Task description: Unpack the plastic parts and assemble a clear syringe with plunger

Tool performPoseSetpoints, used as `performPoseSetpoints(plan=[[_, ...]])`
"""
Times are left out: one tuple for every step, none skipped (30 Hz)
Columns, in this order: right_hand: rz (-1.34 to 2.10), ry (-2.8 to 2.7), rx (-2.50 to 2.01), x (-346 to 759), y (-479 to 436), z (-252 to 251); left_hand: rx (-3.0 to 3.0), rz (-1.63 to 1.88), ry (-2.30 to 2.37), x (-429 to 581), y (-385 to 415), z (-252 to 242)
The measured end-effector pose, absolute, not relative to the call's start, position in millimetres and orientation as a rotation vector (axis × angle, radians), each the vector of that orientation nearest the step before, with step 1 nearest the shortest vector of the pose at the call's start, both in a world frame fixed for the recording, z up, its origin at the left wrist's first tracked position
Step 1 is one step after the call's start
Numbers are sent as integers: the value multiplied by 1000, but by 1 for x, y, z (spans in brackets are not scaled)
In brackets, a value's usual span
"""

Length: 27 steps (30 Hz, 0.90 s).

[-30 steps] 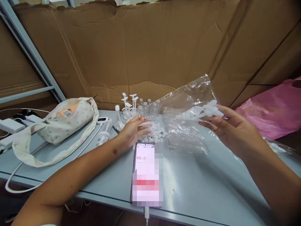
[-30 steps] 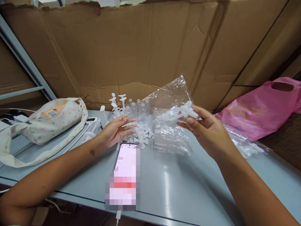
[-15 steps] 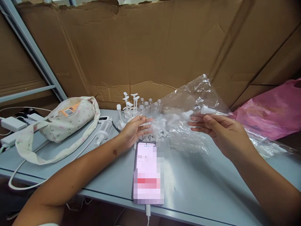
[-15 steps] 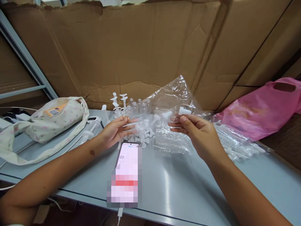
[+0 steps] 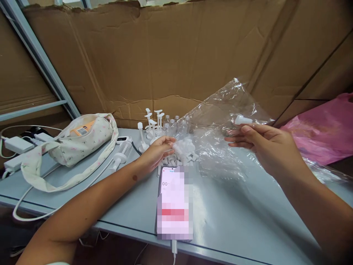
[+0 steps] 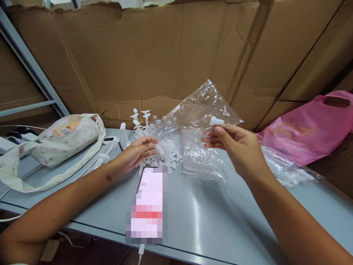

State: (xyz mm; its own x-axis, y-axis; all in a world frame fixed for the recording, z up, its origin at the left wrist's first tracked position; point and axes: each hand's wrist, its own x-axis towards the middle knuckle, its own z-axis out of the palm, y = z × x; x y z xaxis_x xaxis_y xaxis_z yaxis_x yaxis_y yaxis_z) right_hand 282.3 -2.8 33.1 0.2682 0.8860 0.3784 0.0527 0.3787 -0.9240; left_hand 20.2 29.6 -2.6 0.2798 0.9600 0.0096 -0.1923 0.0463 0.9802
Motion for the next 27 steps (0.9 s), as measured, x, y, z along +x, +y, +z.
performPoseSetpoints(plan=[[722, -1177, -1040, 283, -1, 34, 1174, 1072, 876, 19, 30, -3], [718, -1189, -1044, 284, 1, 35, 1177, 1070, 882, 18, 30, -4], [712, -1200, -1048, 284, 2, 37, 1188, 1068, 887, 18, 31, -5], [704, -1213, -1051, 284, 4, 39, 1207, 1071, 895, 17, 32, -6], [697, -1226, -1051, 284, 5, 42, 1235, 1074, 907, 17, 33, -8], [691, -1240, -1048, 283, 7, 44, 1274, 1076, 924, 16, 34, -10], [686, -1251, -1042, 283, 8, 47, 1322, 1083, 944, 16, 35, -12], [679, -1262, -1035, 282, 9, 49, 1381, 1091, 964, 16, 36, -14], [672, -1274, -1025, 281, 11, 51, 1453, 1097, 982, 16, 36, -16], [665, -1282, -1017, 281, 12, 53, 1537, 1097, 999, 15, 36, -17], [658, -1285, -1011, 280, 14, 55, 1632, 1092, 1015, 15, 36, -19], [651, -1285, -1009, 280, 15, 56, 1735, 1080, 1033, 14, 35, -20], [648, -1280, -1010, 280, 17, 58, 1842, 1061, 1053, 12, 34, -21], [648, -1269, -1014, 280, 17, 59, 1951, 1039, 1073, 11, 34, -22], [649, -1254, -1021, 280, 18, 60, 2061, 1023, 1091, 10, 33, -23], [651, -1240, -1027, 280, 19, 61, 2171, 1011, 1103, 10, 33, -24], [654, -1228, -1033, 280, 19, 63, 2277, 998, 1112, 9, 32, -25], [655, -1218, -1034, 280, 19, 64, 2376, 979, 1124, 9, 32, -26], [656, -1211, -1031, 280, 19, 65, 2462, 954, 1141, 10, 32, -27], [656, -1211, -1026, 280, 19, 66, 2534, 924, 1161, 10, 32, -28], [650, -1211, -1017, 280, 20, 66, 2594, 893, 1179, 11, 32, -29], [638, -1212, -1009, 281, 20, 67, 2648, 866, 1193, 11, 33, -30], [624, -1212, -1002, 281, 20, 67, 2697, 849, 1201, 12, 33, -30], [609, -1212, -994, 282, 20, 67, 2745, 839, 1204, 12, 33, -31], [593, -1211, -988, 282, 20, 67, 2790, 833, 1204, 12, 33, -31], [575, -1211, -979, 283, 19, 68, 2831, 827, 1204, 12, 33, -31], [556, -1209, -969, 283, 18, 69, 2865, 824, 1206, 12, 33, -31]])
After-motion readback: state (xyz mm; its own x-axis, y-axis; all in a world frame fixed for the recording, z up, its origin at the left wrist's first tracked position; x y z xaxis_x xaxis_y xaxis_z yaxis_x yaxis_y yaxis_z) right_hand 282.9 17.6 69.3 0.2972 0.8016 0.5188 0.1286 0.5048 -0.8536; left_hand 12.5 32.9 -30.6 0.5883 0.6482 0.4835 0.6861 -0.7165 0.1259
